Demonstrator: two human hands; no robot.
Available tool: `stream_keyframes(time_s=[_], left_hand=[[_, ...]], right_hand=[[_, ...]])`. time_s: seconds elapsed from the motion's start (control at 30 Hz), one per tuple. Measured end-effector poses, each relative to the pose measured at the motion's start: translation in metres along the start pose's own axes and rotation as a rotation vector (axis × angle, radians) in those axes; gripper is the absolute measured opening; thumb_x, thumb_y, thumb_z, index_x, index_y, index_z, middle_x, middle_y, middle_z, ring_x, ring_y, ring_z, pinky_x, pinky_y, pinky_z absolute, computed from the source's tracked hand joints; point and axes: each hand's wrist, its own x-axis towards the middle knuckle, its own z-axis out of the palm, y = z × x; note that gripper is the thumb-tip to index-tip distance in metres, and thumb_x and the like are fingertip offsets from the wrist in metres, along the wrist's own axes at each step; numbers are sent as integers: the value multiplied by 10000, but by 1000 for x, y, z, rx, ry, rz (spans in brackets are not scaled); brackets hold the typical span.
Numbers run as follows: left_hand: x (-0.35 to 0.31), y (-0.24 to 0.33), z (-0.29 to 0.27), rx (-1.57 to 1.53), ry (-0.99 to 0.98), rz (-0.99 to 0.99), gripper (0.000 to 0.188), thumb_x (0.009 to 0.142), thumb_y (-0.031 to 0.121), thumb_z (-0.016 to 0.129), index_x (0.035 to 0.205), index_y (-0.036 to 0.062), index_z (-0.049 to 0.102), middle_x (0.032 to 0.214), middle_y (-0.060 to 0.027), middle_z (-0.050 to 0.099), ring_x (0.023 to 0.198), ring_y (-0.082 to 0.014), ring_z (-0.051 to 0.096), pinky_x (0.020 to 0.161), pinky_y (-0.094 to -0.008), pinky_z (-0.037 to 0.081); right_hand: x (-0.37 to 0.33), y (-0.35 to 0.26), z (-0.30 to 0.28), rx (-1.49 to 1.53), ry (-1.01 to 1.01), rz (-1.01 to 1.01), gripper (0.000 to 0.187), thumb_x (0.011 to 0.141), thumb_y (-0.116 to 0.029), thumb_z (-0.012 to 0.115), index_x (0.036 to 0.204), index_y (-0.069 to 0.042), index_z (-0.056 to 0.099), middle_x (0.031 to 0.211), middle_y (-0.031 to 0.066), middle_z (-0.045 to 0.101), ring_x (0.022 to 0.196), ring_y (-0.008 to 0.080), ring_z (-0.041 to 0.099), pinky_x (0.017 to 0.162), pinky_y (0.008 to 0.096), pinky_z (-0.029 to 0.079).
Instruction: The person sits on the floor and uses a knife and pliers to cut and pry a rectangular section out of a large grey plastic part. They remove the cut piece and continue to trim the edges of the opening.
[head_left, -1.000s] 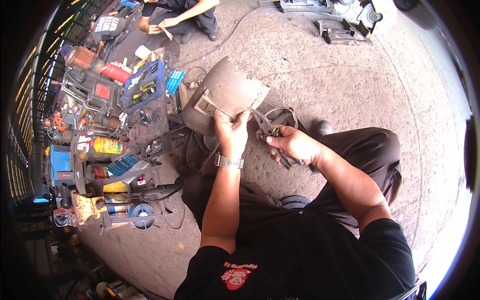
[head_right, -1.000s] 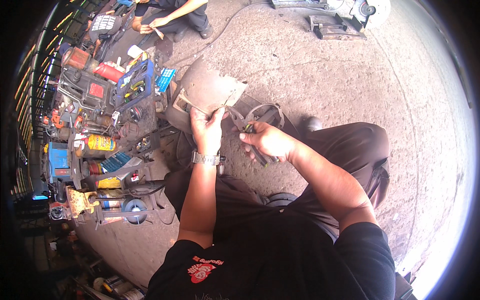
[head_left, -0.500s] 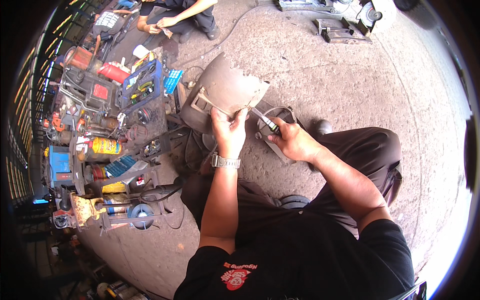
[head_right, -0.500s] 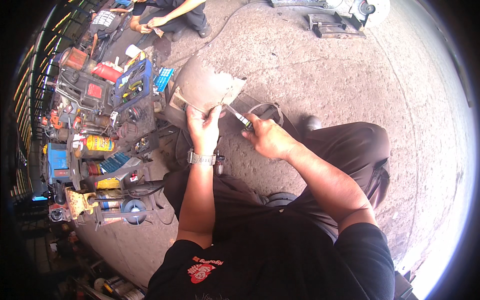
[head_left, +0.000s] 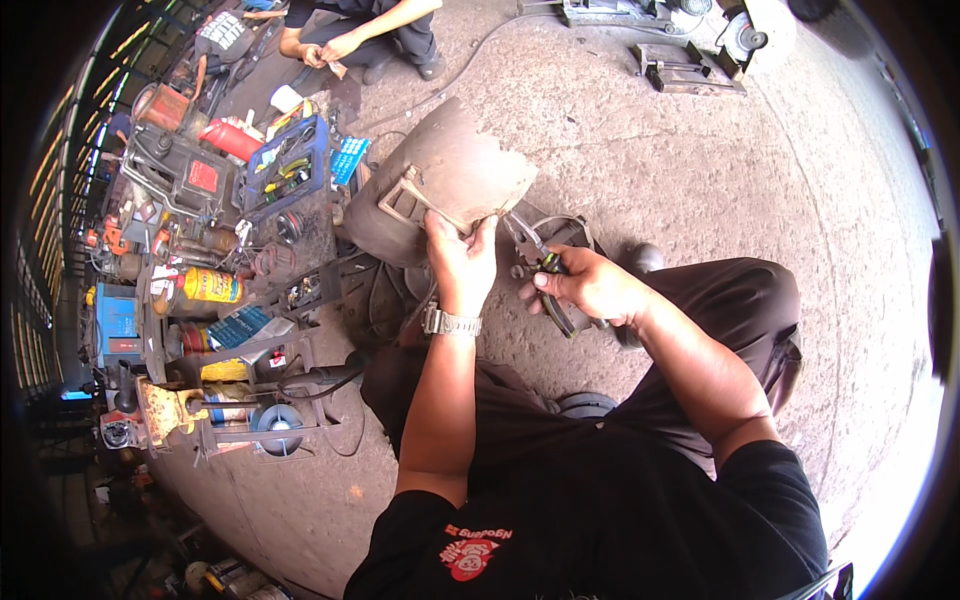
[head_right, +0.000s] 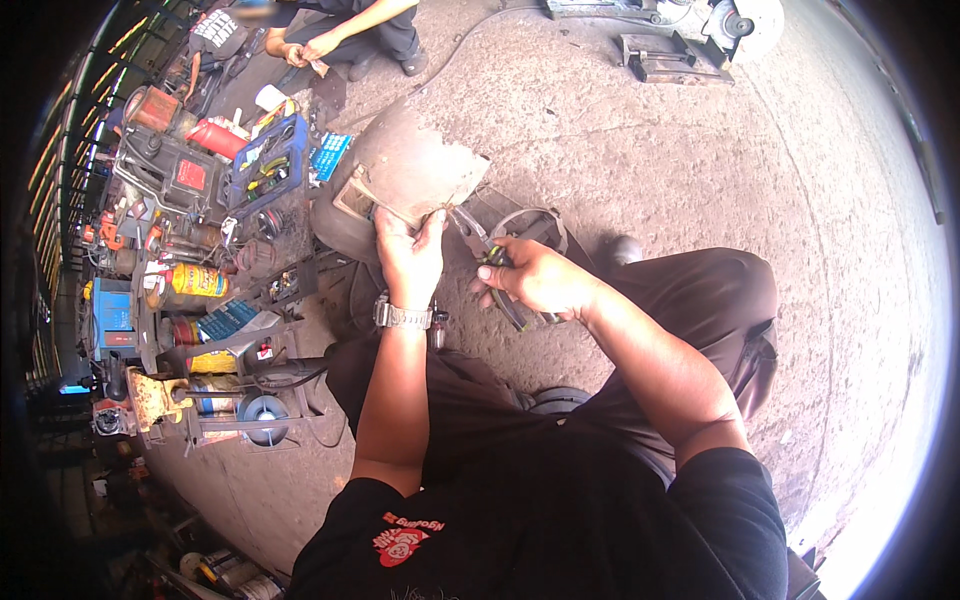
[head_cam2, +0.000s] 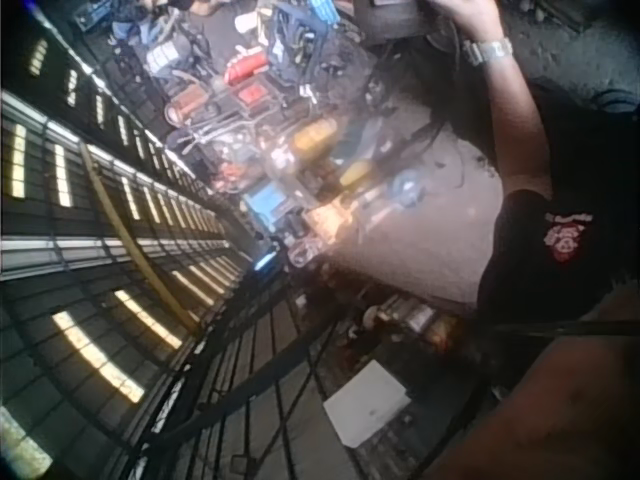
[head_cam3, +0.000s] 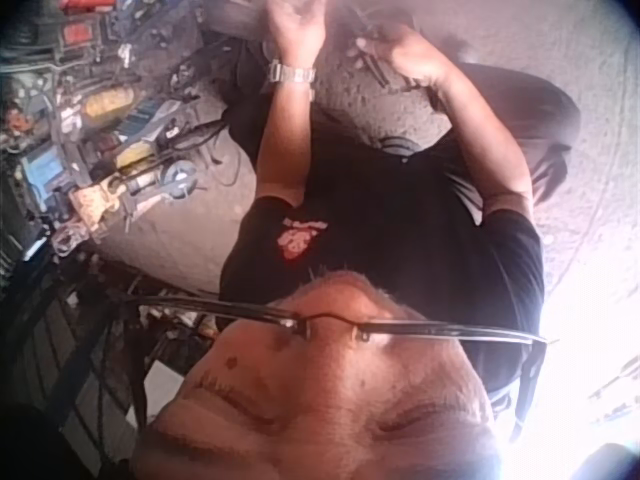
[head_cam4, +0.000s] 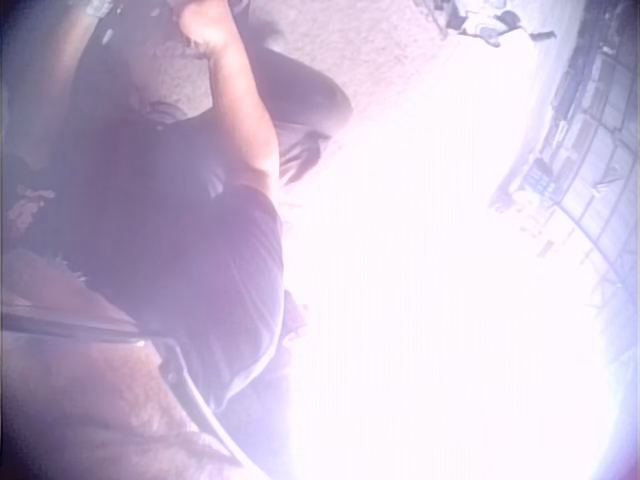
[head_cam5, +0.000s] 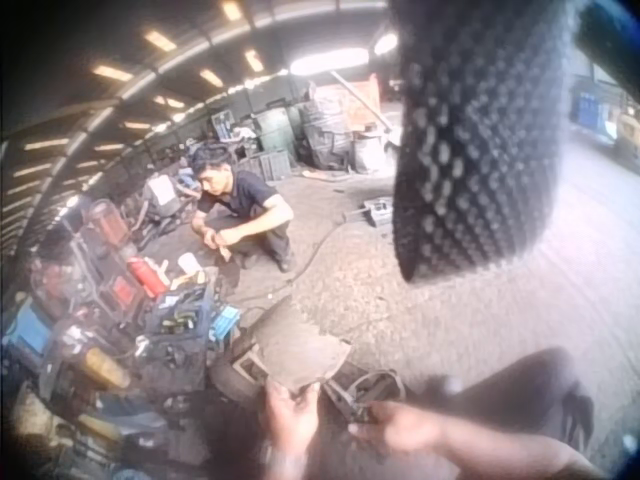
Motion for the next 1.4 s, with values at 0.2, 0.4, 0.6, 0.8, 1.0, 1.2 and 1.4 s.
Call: stream_keyframes(time_s=[0.2, 0.4, 0.6, 0.8, 1.0, 1.2, 1.4], left_hand=[[0, 11, 1, 183, -4, 85, 442, 889, -59, 715, 1219, -81, 422, 1197, -216, 627, 1114, -260, 628, 967, -366, 520], [0, 15, 1, 344, 9, 152, 435, 857, 6, 773, 1150, -61, 459, 1114, -232, 650, 1040, -290, 654, 915, -396, 518], [-5, 23, 6, 520, 37, 65, 459, 837, 31, 798, 1136, -58, 462, 1081, -250, 663, 997, -343, 676, 887, -414, 523], [-6, 20, 7, 454, 21, 9, 491, 834, 52, 804, 1162, -67, 458, 1100, -273, 666, 1027, -385, 683, 884, -423, 532], [-6, 33, 13, 486, -12, -44, 499, 841, 75, 802, 1169, -74, 457, 1091, -301, 661, 1022, -431, 674, 878, -459, 532], [-7, 19, 15, 564, -13, -44, 461, 882, 119, 762, 1088, -66, 393, 907, -310, 647, 865, -500, 660, 743, -514, 532], [-7, 18, 17, 566, -20, 6, 476, 875, 127, 767, 1098, -69, 395, 916, -313, 648, 892, -497, 662, 754, -508, 531]], right_hand=[[-3, -9, -3, 27, -20, 66, 437, 1066, -153, 545, 1460, 4, 443, 1121, 137, 708, 958, 193, 696, 880, 332, 552], [-3, -6, -7, -149, 47, 52, 393, 1039, -242, 602, 1307, 37, 537, 1012, 135, 738, 908, 171, 711, 770, 318, 527], [-8, -21, 3, -894, 295, 41, 503, 999, -285, 620, 1341, 61, 492, 967, 302, 700, 1023, 421, 692, 895, 475, 536], [-9, -20, 7, -937, 345, 21, 432, 993, -258, 623, 1289, 37, 512, 924, 316, 688, 995, 463, 678, 866, 521, 533], [-4, -10, 4, -898, 363, 20, 432, 995, -228, 609, 1318, 33, 488, 955, 326, 686, 1013, 469, 673, 871, 530, 535], [-1, -11, 12, -941, 361, 88, 428, 997, -206, 601, 1329, 35, 479, 991, 324, 688, 1036, 472, 665, 889, 524, 534], [-7, -8, 8, -931, 320, 68, 449, 1001, -210, 598, 1338, 58, 468, 995, 329, 687, 1047, 467, 664, 898, 507, 534]])
